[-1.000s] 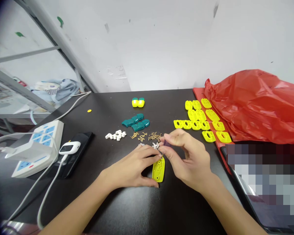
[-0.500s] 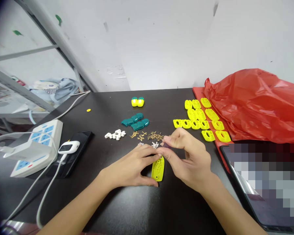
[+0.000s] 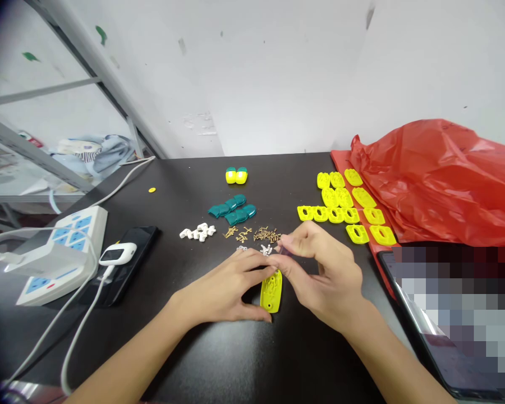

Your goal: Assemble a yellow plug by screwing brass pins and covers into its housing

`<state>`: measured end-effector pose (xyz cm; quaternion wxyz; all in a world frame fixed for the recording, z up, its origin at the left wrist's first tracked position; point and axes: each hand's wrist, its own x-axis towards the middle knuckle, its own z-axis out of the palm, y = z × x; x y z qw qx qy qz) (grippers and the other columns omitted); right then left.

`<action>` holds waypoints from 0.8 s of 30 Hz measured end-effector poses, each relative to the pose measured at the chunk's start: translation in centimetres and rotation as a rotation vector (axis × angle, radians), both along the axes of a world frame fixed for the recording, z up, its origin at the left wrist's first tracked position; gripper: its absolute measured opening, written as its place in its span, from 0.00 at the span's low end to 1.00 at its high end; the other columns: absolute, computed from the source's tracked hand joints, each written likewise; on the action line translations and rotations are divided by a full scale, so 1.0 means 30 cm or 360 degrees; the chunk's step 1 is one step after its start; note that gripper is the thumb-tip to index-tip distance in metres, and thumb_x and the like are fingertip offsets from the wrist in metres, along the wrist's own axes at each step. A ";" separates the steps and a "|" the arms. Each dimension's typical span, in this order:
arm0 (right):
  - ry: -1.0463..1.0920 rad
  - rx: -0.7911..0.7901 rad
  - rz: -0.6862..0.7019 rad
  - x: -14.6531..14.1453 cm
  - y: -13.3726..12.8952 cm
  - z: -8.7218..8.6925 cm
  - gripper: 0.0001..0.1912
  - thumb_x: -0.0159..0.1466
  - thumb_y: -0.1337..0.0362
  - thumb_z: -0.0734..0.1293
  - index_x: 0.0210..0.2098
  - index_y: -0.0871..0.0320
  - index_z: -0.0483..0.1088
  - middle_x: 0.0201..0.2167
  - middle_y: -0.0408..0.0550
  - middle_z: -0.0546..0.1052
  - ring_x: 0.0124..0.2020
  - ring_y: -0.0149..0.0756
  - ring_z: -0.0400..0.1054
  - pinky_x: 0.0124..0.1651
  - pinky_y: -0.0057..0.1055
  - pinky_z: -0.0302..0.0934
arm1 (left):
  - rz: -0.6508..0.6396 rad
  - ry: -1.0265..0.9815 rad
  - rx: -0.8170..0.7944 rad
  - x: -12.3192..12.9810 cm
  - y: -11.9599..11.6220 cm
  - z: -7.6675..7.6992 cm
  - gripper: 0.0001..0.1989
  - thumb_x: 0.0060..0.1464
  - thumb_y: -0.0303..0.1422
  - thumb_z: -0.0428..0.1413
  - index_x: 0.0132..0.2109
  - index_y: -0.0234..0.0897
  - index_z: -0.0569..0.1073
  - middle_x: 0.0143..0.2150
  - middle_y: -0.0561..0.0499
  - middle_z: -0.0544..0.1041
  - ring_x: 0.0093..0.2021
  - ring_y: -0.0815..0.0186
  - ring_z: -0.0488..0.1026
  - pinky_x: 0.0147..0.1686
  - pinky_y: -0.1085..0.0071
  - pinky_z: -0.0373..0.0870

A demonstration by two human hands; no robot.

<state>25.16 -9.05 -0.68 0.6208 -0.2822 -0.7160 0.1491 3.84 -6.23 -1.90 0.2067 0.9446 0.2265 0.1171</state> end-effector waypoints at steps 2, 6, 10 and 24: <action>0.0003 -0.0052 0.0010 0.002 -0.007 0.000 0.27 0.57 0.85 0.71 0.51 0.54 0.72 0.45 0.50 0.78 0.42 0.42 0.77 0.42 0.43 0.74 | -0.0004 -0.0002 0.0006 0.000 0.000 0.000 0.35 0.56 0.54 0.61 0.60 0.32 0.72 0.57 0.39 0.75 0.56 0.50 0.70 0.57 0.52 0.67; 0.0041 -0.0210 0.0034 0.002 -0.018 -0.008 0.25 0.61 0.83 0.68 0.51 0.52 0.71 0.45 0.49 0.80 0.45 0.43 0.78 0.45 0.44 0.76 | -0.0012 0.0005 0.0002 -0.002 0.001 -0.002 0.35 0.56 0.54 0.61 0.60 0.32 0.72 0.56 0.39 0.75 0.57 0.50 0.70 0.57 0.52 0.67; -0.0019 -0.0110 -0.0092 0.003 -0.008 -0.008 0.21 0.58 0.79 0.73 0.46 0.51 0.74 0.36 0.46 0.79 0.36 0.40 0.77 0.38 0.42 0.76 | -0.0009 0.0002 0.0002 -0.002 0.001 -0.004 0.32 0.59 0.53 0.59 0.61 0.33 0.72 0.58 0.39 0.75 0.56 0.50 0.70 0.57 0.52 0.67; -0.0035 -0.0077 -0.0085 0.004 -0.005 -0.002 0.23 0.56 0.82 0.74 0.45 0.52 0.74 0.34 0.44 0.77 0.35 0.38 0.75 0.36 0.39 0.73 | -0.0002 0.0013 0.0015 -0.002 0.001 -0.005 0.32 0.59 0.52 0.59 0.60 0.33 0.72 0.58 0.39 0.75 0.56 0.50 0.71 0.57 0.53 0.67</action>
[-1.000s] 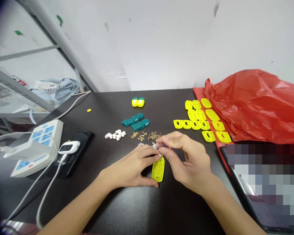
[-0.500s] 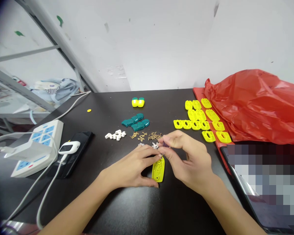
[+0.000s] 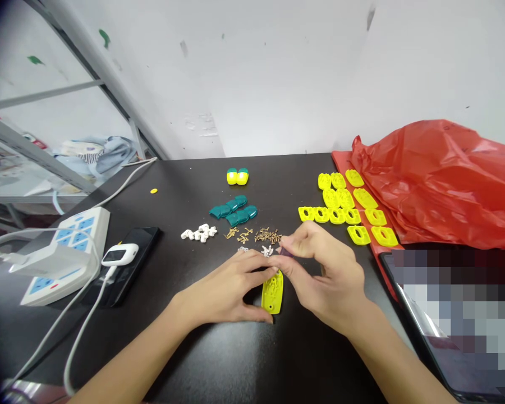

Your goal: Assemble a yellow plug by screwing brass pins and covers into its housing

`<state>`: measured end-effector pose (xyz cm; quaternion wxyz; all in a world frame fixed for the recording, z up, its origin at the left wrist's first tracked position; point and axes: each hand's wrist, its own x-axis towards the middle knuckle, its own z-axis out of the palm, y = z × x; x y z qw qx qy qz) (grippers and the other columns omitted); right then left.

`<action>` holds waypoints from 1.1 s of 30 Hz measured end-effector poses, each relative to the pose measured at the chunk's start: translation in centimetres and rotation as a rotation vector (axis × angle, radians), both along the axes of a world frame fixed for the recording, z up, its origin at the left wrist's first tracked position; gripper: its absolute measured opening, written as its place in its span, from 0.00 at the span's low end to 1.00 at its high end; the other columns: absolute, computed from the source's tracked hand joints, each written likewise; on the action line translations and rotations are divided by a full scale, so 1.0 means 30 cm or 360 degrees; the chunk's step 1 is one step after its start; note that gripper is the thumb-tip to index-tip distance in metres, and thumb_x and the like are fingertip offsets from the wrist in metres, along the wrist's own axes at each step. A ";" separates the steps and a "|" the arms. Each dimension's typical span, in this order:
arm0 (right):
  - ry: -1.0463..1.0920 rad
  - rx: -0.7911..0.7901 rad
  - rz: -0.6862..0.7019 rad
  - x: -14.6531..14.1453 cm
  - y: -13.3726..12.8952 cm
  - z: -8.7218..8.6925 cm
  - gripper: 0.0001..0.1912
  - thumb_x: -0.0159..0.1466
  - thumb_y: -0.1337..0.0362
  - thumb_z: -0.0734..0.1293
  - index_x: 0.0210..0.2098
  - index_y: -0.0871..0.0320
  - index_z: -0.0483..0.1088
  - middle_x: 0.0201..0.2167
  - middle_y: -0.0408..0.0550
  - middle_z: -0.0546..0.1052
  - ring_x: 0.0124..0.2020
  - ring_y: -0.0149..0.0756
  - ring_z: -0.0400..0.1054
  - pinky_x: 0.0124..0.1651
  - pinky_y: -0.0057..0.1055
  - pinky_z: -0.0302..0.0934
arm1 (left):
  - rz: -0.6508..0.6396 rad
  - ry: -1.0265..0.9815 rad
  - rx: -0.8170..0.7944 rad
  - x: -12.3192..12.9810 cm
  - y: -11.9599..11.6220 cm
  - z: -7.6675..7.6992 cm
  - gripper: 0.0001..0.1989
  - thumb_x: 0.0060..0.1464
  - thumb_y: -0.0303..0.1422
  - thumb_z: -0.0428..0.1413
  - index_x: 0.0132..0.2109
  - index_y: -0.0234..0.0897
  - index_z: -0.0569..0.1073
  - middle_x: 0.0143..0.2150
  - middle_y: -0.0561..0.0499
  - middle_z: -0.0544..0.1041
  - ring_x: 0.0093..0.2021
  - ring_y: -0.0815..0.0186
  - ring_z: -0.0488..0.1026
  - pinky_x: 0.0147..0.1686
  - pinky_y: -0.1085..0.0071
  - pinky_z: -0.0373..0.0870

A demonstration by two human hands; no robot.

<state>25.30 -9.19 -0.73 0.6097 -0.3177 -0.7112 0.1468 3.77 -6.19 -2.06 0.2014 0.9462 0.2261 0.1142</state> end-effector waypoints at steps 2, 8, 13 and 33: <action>-0.0030 0.0040 -0.0017 0.003 -0.002 0.003 0.25 0.56 0.81 0.74 0.47 0.52 0.74 0.35 0.45 0.77 0.35 0.39 0.74 0.36 0.39 0.73 | -0.0002 0.0001 -0.0009 0.001 0.000 0.002 0.32 0.59 0.52 0.59 0.60 0.33 0.72 0.58 0.39 0.75 0.56 0.50 0.71 0.57 0.53 0.67; 0.0026 -0.0188 0.0140 -0.001 -0.014 -0.001 0.24 0.61 0.82 0.68 0.51 0.52 0.71 0.46 0.50 0.79 0.46 0.43 0.77 0.45 0.44 0.76 | -0.0009 -0.0031 -0.0011 0.001 0.000 -0.002 0.31 0.58 0.51 0.60 0.59 0.33 0.72 0.57 0.39 0.75 0.58 0.49 0.70 0.58 0.52 0.67; -0.0017 -0.0027 -0.0026 0.000 0.000 -0.005 0.21 0.57 0.80 0.74 0.44 0.52 0.74 0.34 0.44 0.76 0.35 0.38 0.75 0.36 0.39 0.73 | -0.0008 -0.0048 -0.0007 0.000 0.000 -0.006 0.31 0.58 0.51 0.61 0.60 0.34 0.72 0.58 0.38 0.75 0.56 0.50 0.71 0.57 0.52 0.68; -0.0060 -0.0083 -0.0009 0.017 -0.006 0.000 0.21 0.60 0.77 0.72 0.49 0.52 0.72 0.44 0.50 0.79 0.41 0.42 0.77 0.44 0.43 0.75 | -0.0010 -0.0045 0.0002 0.002 0.000 -0.001 0.35 0.54 0.54 0.62 0.60 0.33 0.73 0.55 0.40 0.76 0.56 0.50 0.71 0.57 0.53 0.68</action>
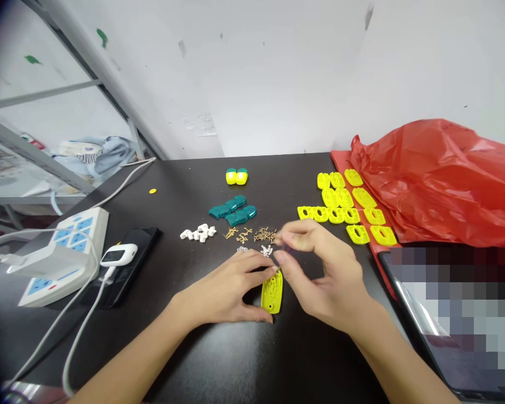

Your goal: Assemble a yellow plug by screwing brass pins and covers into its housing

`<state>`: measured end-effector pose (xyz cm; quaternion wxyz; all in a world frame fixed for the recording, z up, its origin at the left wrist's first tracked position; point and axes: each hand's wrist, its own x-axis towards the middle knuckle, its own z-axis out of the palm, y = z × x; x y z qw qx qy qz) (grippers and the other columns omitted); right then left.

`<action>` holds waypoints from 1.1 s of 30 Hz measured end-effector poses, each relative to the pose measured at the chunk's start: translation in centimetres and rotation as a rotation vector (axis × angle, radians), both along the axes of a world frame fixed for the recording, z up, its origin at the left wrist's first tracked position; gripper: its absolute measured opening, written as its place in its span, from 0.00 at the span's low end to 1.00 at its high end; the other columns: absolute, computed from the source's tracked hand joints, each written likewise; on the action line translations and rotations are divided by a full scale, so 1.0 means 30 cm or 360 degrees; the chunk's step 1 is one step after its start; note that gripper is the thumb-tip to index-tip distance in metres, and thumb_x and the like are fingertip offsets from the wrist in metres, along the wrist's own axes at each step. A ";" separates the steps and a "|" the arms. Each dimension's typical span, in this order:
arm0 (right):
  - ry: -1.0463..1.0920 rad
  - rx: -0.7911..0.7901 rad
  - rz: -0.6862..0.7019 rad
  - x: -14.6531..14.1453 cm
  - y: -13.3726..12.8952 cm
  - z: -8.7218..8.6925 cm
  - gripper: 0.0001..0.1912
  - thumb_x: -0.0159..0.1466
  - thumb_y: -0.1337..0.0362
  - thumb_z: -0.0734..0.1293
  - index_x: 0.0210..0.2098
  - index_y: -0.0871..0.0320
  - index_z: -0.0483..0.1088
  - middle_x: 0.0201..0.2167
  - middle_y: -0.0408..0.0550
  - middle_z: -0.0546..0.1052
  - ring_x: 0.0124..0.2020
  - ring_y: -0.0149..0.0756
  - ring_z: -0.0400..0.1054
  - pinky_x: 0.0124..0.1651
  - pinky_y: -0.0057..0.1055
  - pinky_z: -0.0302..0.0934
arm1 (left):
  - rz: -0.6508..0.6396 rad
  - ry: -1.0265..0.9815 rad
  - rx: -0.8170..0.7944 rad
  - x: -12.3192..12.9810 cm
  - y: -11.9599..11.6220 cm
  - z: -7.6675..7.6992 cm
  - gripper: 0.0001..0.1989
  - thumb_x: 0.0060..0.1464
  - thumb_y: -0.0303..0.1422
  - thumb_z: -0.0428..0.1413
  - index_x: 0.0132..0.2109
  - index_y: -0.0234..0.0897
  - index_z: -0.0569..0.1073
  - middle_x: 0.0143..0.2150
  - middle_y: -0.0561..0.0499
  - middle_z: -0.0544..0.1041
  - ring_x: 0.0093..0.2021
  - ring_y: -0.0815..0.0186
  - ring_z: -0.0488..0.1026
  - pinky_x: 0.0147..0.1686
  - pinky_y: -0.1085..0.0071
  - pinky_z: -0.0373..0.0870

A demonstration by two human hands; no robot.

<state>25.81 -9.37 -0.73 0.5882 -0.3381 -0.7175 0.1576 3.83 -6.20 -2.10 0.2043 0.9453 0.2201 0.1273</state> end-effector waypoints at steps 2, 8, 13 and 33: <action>0.0023 -0.0099 0.0066 0.001 -0.005 -0.003 0.22 0.62 0.79 0.69 0.51 0.51 0.71 0.48 0.51 0.79 0.47 0.44 0.77 0.50 0.46 0.75 | 0.0003 0.0014 -0.0010 0.000 0.000 0.002 0.36 0.54 0.55 0.62 0.60 0.33 0.73 0.55 0.40 0.76 0.56 0.50 0.71 0.57 0.53 0.68; 0.0032 0.0015 0.0041 -0.004 0.008 -0.002 0.21 0.58 0.80 0.73 0.46 0.52 0.74 0.35 0.44 0.77 0.36 0.38 0.76 0.38 0.38 0.74 | 0.0002 0.0028 -0.0030 0.000 0.000 0.004 0.32 0.59 0.53 0.59 0.60 0.34 0.72 0.58 0.40 0.75 0.56 0.50 0.70 0.56 0.53 0.67; 0.0033 0.0034 0.0019 -0.004 0.001 0.001 0.24 0.57 0.80 0.74 0.49 0.52 0.74 0.39 0.47 0.78 0.38 0.41 0.76 0.41 0.42 0.74 | 0.0003 0.0056 -0.0009 0.000 0.000 0.005 0.33 0.59 0.53 0.59 0.60 0.33 0.72 0.58 0.40 0.75 0.56 0.50 0.70 0.56 0.54 0.66; 0.0042 -0.0092 0.0103 -0.008 -0.010 0.003 0.23 0.60 0.83 0.70 0.49 0.54 0.73 0.43 0.49 0.81 0.44 0.41 0.78 0.45 0.40 0.75 | 0.0020 0.0042 -0.0030 0.000 -0.002 0.006 0.33 0.57 0.53 0.60 0.60 0.34 0.72 0.57 0.40 0.76 0.57 0.50 0.71 0.57 0.53 0.66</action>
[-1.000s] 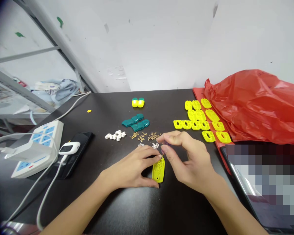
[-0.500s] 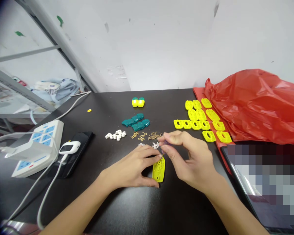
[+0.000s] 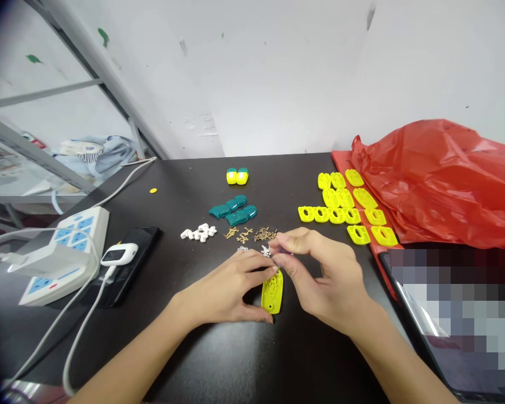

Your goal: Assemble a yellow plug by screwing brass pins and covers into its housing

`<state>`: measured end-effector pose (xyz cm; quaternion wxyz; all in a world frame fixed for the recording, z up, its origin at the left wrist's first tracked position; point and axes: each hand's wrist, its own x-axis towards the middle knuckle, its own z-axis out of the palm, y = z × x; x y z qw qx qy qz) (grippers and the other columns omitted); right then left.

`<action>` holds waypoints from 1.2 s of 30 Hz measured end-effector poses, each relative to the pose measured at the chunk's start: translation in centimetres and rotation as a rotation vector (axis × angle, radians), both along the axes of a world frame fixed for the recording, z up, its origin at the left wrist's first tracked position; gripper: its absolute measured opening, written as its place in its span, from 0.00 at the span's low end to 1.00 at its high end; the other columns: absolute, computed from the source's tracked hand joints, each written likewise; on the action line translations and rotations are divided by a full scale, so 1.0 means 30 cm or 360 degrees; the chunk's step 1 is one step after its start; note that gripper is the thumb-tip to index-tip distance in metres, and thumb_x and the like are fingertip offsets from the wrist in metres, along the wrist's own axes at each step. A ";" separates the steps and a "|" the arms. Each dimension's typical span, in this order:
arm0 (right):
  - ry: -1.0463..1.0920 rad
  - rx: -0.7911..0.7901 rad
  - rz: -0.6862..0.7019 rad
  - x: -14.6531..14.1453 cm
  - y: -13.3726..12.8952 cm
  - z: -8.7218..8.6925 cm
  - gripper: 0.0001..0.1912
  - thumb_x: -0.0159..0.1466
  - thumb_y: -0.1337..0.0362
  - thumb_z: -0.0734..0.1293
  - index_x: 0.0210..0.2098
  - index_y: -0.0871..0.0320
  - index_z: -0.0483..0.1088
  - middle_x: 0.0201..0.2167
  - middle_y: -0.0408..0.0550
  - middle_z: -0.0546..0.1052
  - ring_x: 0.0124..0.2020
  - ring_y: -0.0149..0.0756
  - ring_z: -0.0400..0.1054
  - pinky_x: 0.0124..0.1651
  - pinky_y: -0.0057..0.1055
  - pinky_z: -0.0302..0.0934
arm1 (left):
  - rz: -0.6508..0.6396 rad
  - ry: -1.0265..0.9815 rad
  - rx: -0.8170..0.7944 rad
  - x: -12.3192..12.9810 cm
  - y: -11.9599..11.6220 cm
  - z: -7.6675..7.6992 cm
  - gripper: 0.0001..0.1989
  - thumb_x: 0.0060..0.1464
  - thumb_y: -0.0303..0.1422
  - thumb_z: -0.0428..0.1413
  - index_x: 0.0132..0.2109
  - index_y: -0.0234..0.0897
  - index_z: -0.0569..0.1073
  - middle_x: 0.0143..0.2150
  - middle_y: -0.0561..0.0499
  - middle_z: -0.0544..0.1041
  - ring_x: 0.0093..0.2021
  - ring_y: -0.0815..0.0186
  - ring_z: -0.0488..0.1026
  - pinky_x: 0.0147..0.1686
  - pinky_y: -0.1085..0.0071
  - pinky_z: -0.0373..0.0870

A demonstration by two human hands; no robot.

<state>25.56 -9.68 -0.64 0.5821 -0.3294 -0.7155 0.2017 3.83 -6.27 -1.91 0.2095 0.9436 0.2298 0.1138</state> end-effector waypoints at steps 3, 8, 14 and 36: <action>-0.0042 0.0087 -0.0050 0.000 0.007 0.009 0.21 0.58 0.82 0.73 0.46 0.55 0.75 0.38 0.46 0.81 0.38 0.37 0.78 0.42 0.37 0.76 | 0.0005 0.0020 0.0006 0.000 0.000 0.001 0.33 0.58 0.53 0.60 0.60 0.33 0.72 0.59 0.39 0.75 0.57 0.50 0.70 0.57 0.52 0.66; -0.0121 0.0236 -0.0049 -0.015 0.011 0.038 0.21 0.56 0.82 0.75 0.43 0.56 0.75 0.35 0.45 0.79 0.34 0.35 0.76 0.38 0.35 0.74 | -0.0009 0.0046 -0.0012 0.002 0.001 0.006 0.34 0.55 0.53 0.63 0.60 0.35 0.72 0.58 0.41 0.75 0.57 0.50 0.70 0.57 0.53 0.66; -0.0168 0.0305 -0.0151 -0.014 0.011 0.038 0.21 0.55 0.80 0.77 0.42 0.55 0.74 0.29 0.41 0.74 0.28 0.31 0.68 0.30 0.32 0.66 | 0.0002 0.0044 -0.0013 0.003 0.000 0.006 0.33 0.54 0.53 0.64 0.59 0.36 0.74 0.56 0.41 0.76 0.56 0.51 0.71 0.56 0.55 0.67; -0.0183 0.0010 -0.0175 -0.018 0.005 0.030 0.14 0.60 0.76 0.74 0.39 0.52 0.72 0.32 0.43 0.76 0.34 0.37 0.75 0.38 0.36 0.72 | 0.0088 -0.0046 -0.0030 0.015 -0.023 0.000 0.34 0.50 0.50 0.67 0.57 0.33 0.74 0.58 0.38 0.75 0.57 0.49 0.71 0.57 0.52 0.70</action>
